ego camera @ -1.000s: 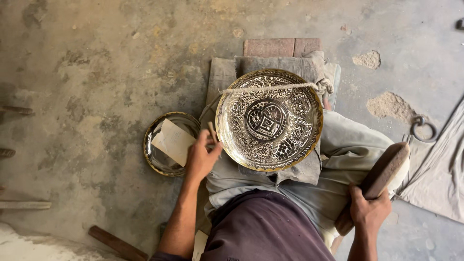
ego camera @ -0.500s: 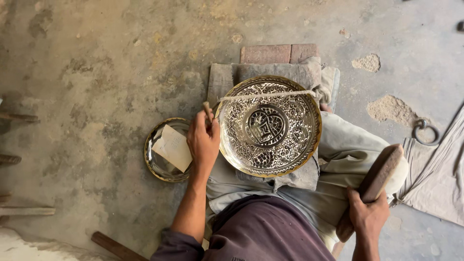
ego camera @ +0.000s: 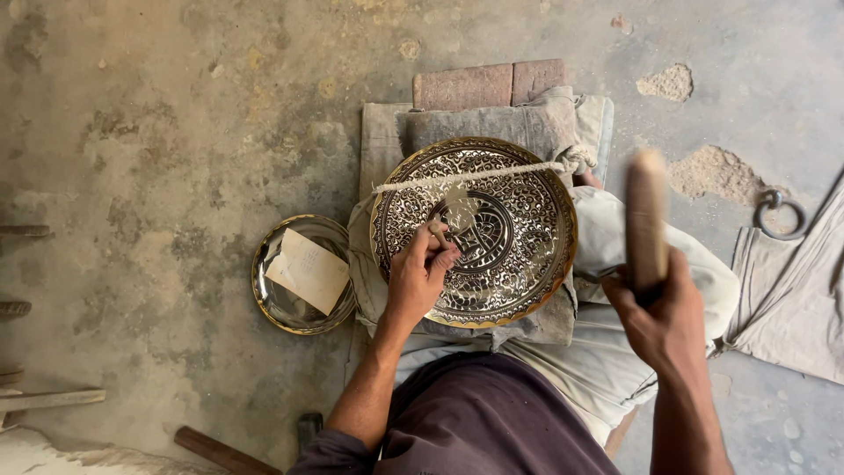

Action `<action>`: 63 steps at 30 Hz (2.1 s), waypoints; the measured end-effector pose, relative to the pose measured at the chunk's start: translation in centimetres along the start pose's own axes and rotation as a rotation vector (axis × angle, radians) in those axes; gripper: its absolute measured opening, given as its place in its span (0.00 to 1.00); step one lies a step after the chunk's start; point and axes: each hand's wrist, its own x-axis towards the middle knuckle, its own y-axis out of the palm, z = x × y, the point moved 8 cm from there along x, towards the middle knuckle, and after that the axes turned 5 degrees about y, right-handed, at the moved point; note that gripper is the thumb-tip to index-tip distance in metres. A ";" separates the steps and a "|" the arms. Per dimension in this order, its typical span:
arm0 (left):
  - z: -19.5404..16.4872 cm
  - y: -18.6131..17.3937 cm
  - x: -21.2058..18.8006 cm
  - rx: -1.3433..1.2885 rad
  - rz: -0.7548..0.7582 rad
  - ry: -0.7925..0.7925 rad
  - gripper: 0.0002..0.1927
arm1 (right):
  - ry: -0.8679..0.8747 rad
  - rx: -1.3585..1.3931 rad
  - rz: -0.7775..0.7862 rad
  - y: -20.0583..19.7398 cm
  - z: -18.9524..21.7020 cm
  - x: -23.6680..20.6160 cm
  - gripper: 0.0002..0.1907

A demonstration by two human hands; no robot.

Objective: The person sits on the floor with an engraved brass plate on their lap and hammers a small punch against the plate's central design using a wooden mallet, repositioning the punch by hand between strikes to work the pattern. They occasionally pause to reposition the punch or rest the mallet before resuming hammering.

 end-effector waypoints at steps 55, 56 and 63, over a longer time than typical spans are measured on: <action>-1.9 6.2 3.5 0.039 -0.140 0.163 0.08 | -0.873 -0.892 -0.105 2.3 15.2 3.5 0.24; -1.8 6.1 3.5 0.016 -0.141 0.148 0.08 | -0.800 -0.732 -0.061 2.2 15.4 3.9 0.25; -1.1 6.3 3.6 0.030 -0.118 0.148 0.08 | -0.914 -1.109 -0.143 2.1 16.6 2.8 0.22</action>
